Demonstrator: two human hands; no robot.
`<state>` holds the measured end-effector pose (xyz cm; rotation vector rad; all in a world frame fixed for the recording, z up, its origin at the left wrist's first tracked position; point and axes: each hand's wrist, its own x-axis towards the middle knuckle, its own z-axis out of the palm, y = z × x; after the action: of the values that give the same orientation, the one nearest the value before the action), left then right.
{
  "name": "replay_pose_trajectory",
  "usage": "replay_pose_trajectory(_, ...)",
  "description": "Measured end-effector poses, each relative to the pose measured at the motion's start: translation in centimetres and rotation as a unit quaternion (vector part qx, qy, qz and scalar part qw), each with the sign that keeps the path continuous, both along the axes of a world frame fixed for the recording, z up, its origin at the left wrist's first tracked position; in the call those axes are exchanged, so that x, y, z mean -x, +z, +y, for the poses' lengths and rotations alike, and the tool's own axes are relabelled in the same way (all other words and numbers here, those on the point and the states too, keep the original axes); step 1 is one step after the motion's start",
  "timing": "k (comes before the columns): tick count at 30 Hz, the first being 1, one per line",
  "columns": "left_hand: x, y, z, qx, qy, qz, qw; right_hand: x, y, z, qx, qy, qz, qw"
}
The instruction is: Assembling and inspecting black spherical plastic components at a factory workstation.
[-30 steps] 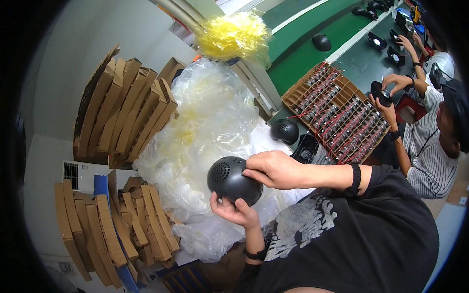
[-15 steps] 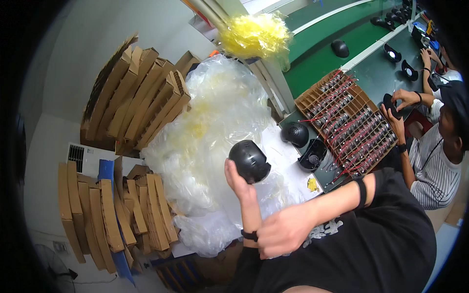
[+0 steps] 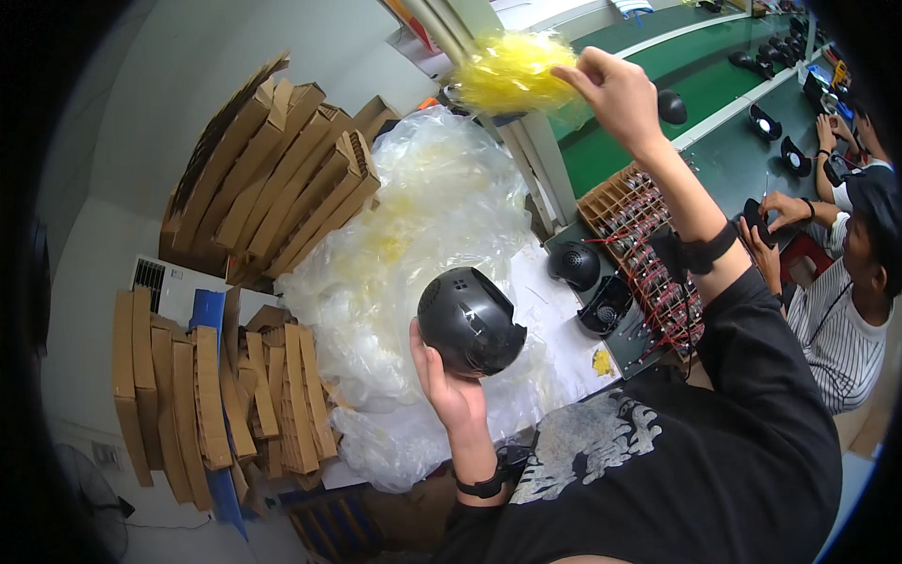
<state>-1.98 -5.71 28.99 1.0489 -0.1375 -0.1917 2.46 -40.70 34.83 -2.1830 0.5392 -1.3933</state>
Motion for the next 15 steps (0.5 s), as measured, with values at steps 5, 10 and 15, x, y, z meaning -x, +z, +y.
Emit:
replay_pose_trajectory(5,0.7,0.5,0.0,-0.002,0.02,-0.056,0.998,-0.6,-1.8,-2.7,-0.066,0.03,0.071,0.995)
replay_pose_trajectory(10,1.0,-0.2,0.2,-0.011,0.005,-0.107,0.994,-0.9,-3.6,-2.3,-0.257,0.176,0.014,0.95)
replay_pose_trajectory(15,1.6,-2.1,1.3,-0.041,0.069,-0.188,0.979,1.6,-6.1,5.2,-0.561,0.349,-0.133,0.738)
